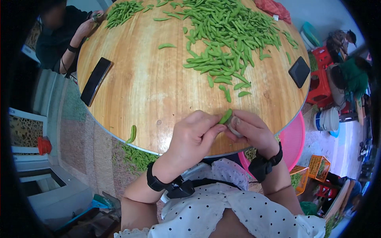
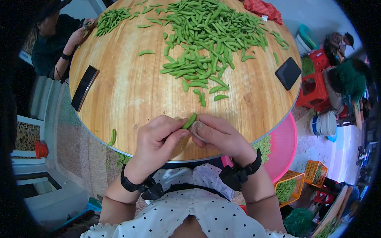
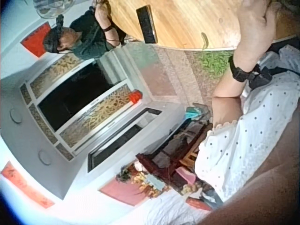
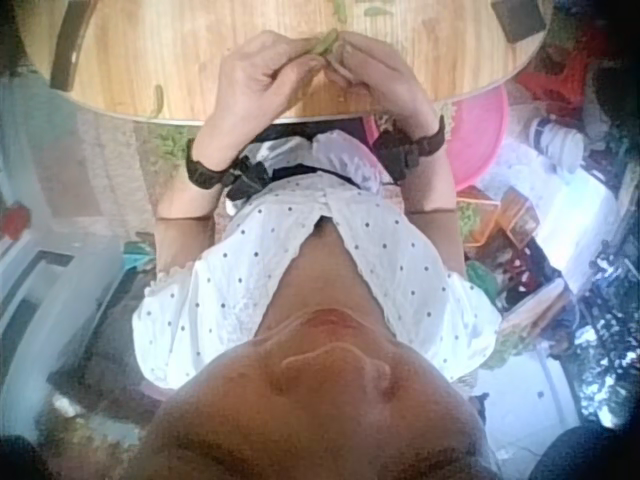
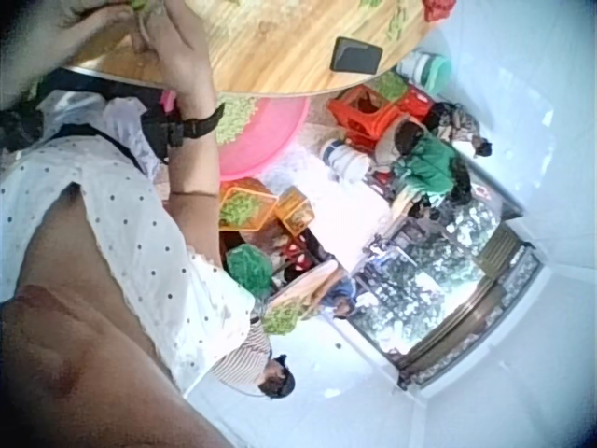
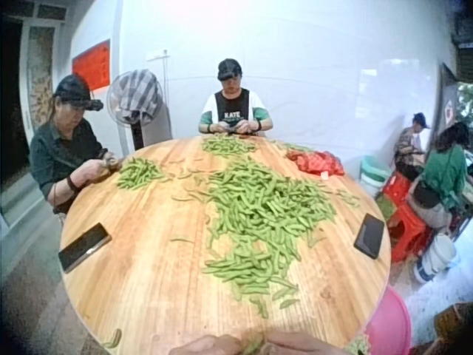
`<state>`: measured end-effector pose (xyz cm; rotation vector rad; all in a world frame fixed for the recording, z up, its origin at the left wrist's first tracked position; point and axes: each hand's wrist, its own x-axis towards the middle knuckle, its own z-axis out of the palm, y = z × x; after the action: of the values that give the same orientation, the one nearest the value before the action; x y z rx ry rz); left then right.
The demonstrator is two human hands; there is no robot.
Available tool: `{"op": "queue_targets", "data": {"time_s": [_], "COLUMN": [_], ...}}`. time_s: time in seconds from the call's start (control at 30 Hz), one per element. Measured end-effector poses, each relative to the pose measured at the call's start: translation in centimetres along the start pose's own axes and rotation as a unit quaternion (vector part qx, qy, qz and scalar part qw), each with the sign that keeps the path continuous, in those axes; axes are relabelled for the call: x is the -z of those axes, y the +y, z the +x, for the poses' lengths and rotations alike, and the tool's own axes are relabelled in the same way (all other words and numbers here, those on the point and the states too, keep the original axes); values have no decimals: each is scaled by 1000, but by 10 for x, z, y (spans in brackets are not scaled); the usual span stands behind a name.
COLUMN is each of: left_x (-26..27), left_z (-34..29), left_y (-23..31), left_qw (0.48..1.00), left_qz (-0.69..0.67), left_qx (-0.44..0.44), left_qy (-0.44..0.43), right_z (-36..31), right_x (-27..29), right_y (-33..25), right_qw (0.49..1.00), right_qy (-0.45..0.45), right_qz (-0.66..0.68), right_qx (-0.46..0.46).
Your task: Peeling edamame pods and collecting the beans into a pink bowl.
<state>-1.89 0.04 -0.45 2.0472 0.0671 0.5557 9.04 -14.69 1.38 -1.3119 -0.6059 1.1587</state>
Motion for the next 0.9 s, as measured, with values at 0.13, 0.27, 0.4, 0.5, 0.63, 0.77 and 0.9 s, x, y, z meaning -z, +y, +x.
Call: {"op": "queue_targets", "data": {"time_s": [0.13, 0.27, 0.4, 0.5, 0.63, 0.77, 0.9], "left_x": [-4, -6, -9, -14, -24, -30, -18], "left_z": [-1, -2, -1, -3, -5, -8, 1], "left_y": [-2, 1, 2, 1, -2, -8, 1], "left_qw": [999, 999, 998, 997, 996, 975, 891], "left_qz": [22, 48, 49, 35, -20, -187, -375], "left_qx": [-17, -12, -33, -29, 0, 100, 255], "left_qy": [19, 17, 36, 61, 89, 61, 3], "right_z": [1, 0, 1, 2, 0, -3, -6], "right_x": [0, -2, -2, -5, -4, 2, 7], "right_y": [2, 4, 8, 9, 13, 17, 19], "right_qw": [1000, 1000, 998, 996, 991, 985, 974], "right_qy": [1, 30, 50, 66, 72, 69, 51], "right_qz": [-10, -5, -37, -54, -87, -124, -170], "right_qx": [8, -9, 10, 29, 74, 100, 141]}}
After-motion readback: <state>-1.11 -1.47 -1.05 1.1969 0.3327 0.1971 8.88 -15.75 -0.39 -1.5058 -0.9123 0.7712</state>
